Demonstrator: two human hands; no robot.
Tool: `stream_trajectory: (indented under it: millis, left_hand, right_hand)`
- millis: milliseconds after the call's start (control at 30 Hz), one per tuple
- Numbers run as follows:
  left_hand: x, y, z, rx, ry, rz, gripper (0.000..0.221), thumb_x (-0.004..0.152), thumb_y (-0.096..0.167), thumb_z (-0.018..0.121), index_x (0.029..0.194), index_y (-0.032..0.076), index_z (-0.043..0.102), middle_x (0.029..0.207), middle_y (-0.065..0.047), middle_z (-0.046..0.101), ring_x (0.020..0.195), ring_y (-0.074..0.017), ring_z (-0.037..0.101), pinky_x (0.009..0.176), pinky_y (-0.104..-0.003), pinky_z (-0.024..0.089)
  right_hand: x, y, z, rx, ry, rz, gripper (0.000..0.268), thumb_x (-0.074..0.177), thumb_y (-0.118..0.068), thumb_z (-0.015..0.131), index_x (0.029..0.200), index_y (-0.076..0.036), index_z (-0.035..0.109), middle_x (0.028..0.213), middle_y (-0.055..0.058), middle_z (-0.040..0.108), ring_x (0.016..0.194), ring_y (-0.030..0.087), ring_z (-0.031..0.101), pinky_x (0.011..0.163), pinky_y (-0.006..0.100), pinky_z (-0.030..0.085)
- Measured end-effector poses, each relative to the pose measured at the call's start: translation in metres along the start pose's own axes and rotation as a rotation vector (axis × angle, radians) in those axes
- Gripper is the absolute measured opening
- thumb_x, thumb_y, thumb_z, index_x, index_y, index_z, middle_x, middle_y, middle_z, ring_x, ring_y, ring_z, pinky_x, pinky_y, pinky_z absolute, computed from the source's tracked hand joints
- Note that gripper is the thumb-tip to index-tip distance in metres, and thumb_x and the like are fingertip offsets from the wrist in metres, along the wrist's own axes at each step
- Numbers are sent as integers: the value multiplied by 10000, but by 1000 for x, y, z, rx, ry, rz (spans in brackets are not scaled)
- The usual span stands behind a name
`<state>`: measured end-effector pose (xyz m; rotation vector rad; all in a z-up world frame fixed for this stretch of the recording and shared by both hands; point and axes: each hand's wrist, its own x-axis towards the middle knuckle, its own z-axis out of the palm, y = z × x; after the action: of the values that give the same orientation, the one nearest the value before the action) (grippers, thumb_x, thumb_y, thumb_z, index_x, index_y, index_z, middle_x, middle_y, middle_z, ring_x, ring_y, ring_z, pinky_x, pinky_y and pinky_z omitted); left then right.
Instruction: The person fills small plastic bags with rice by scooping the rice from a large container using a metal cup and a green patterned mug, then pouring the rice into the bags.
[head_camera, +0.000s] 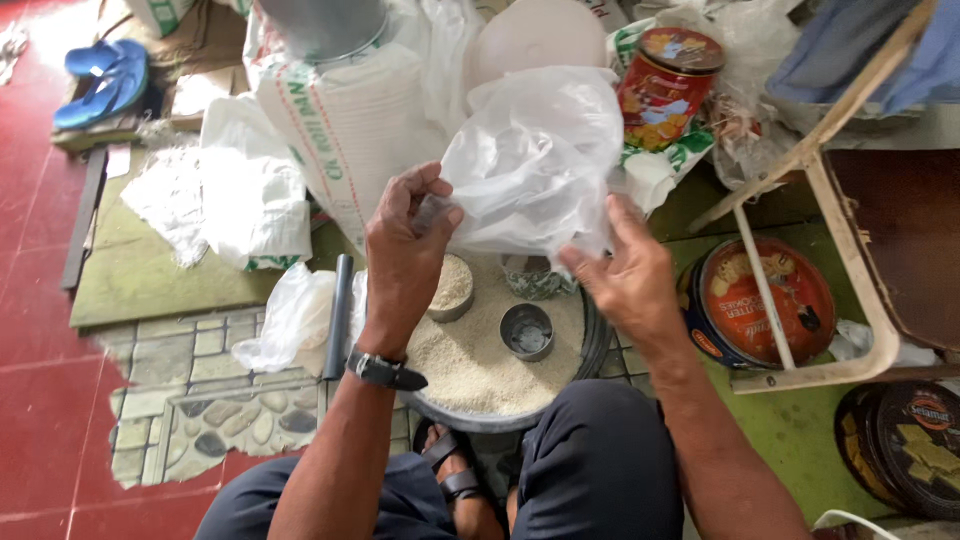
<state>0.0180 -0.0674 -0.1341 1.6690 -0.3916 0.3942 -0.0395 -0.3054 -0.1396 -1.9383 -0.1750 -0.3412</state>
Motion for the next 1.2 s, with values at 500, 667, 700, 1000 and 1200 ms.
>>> stream_trajectory:
  millis: [500, 667, 700, 1000, 1200]
  left_hand:
    - [-48, -23, 37, 510, -243, 94, 739, 726, 476, 914, 1177, -45, 647, 1051, -175, 581, 959, -343, 618, 834, -454, 565]
    - [-50, -69, 69, 869, -177, 140, 519, 680, 258, 861, 1023, -2, 572, 965, -139, 508, 946, -369, 575, 817, -463, 522]
    - [-43, -70, 72, 864, -178, 146, 519, 680, 258, 861, 1023, -2, 572, 965, -139, 508, 946, -369, 575, 817, -463, 522]
    - [-30, -41, 60, 502, 42, 34, 328, 808, -86, 565, 1034, 72, 742, 924, -139, 576, 810, -394, 689, 652, -475, 593]
    - [-41, -27, 72, -521, 299, -403, 158, 1025, 113, 597, 1131, 24, 673, 1036, -162, 650, 992, -274, 704, 910, -403, 620]
  right_hand:
    - [16, 13, 13, -57, 538, -74, 252, 999, 146, 502, 1177, 131, 680, 860, 207, 667, 704, 249, 669, 569, 266, 570]
    - [13, 34, 11, -387, 531, -472, 220, 958, 155, 514, 1050, 66, 693, 798, 148, 647, 662, 274, 623, 593, 319, 530]
    - [10, 36, 9, -393, 536, -474, 220, 958, 155, 514, 1050, 66, 693, 798, 148, 647, 662, 274, 623, 593, 319, 530]
    - [-22, 63, -5, -489, 343, -461, 255, 861, -16, 765, 1111, -7, 719, 776, 175, 602, 622, 430, 651, 490, 491, 540]
    - [-26, 89, 0, -568, 172, -331, 123, 889, -10, 697, 1001, -34, 743, 734, 135, 639, 595, 364, 696, 462, 437, 562]
